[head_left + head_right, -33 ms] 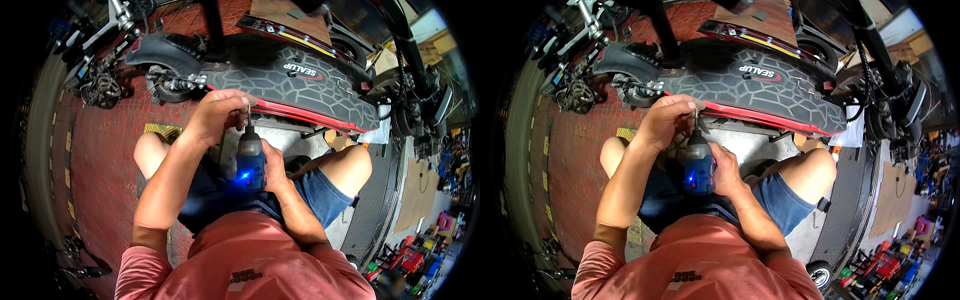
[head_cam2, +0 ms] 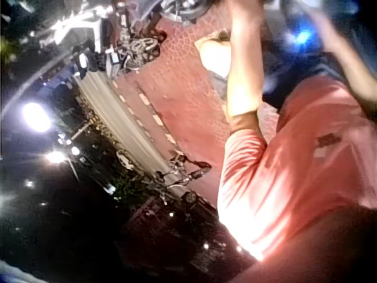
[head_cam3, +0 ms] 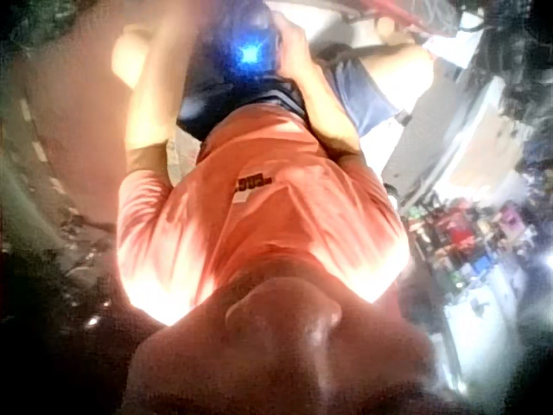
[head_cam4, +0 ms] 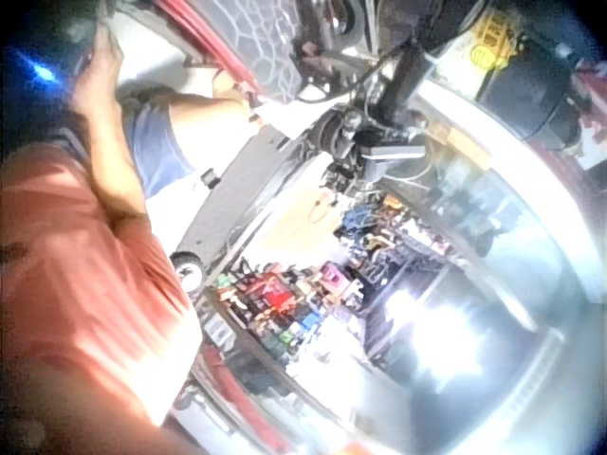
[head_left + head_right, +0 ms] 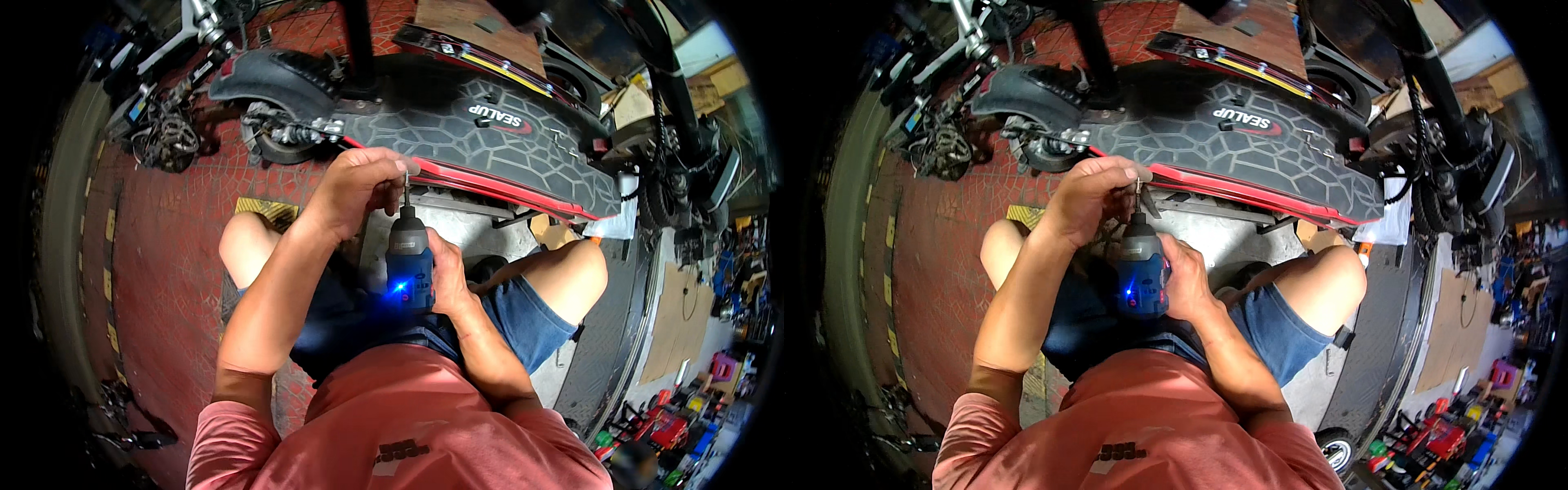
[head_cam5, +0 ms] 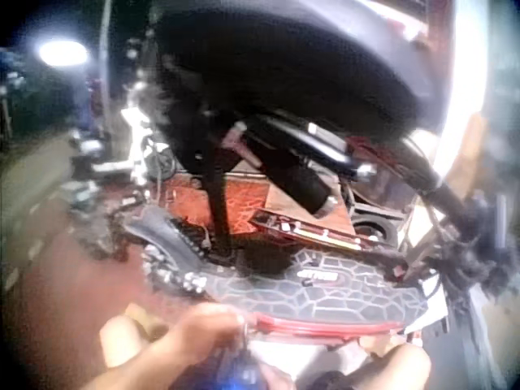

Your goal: The person is assembling an electric scooter by attaching a red and black deck plate to the frame. They use a cordless power drill to drive multiple screws into the deck, securing it to the scooter's body. The person adjusts the deck's position and uses the drill to fasten screws at various points along the edges.

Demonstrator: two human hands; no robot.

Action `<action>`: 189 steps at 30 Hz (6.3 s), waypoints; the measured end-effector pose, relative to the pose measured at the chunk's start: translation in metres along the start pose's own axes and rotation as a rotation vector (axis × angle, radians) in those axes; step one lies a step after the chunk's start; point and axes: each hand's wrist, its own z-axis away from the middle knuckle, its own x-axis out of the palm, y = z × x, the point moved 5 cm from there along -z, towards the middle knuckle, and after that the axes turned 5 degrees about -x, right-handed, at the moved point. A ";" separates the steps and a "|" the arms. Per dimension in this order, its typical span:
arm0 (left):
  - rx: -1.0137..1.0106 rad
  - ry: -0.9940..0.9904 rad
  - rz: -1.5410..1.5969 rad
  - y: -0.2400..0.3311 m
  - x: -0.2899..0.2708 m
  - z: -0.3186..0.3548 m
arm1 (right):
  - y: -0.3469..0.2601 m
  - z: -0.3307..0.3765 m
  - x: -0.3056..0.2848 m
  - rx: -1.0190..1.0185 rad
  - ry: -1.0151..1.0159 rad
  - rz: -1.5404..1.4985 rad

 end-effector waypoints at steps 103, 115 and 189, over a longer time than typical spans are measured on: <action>0.508 -0.030 -0.895 0.021 0.164 -0.077 | -0.024 0.050 -0.085 0.149 0.561 0.283; 0.771 -0.020 -1.821 0.013 0.256 -0.179 | 0.018 0.060 -0.153 0.168 0.679 0.078; 0.551 -0.161 -1.308 0.016 0.255 -0.189 | 0.049 0.081 -0.218 -0.036 0.602 0.157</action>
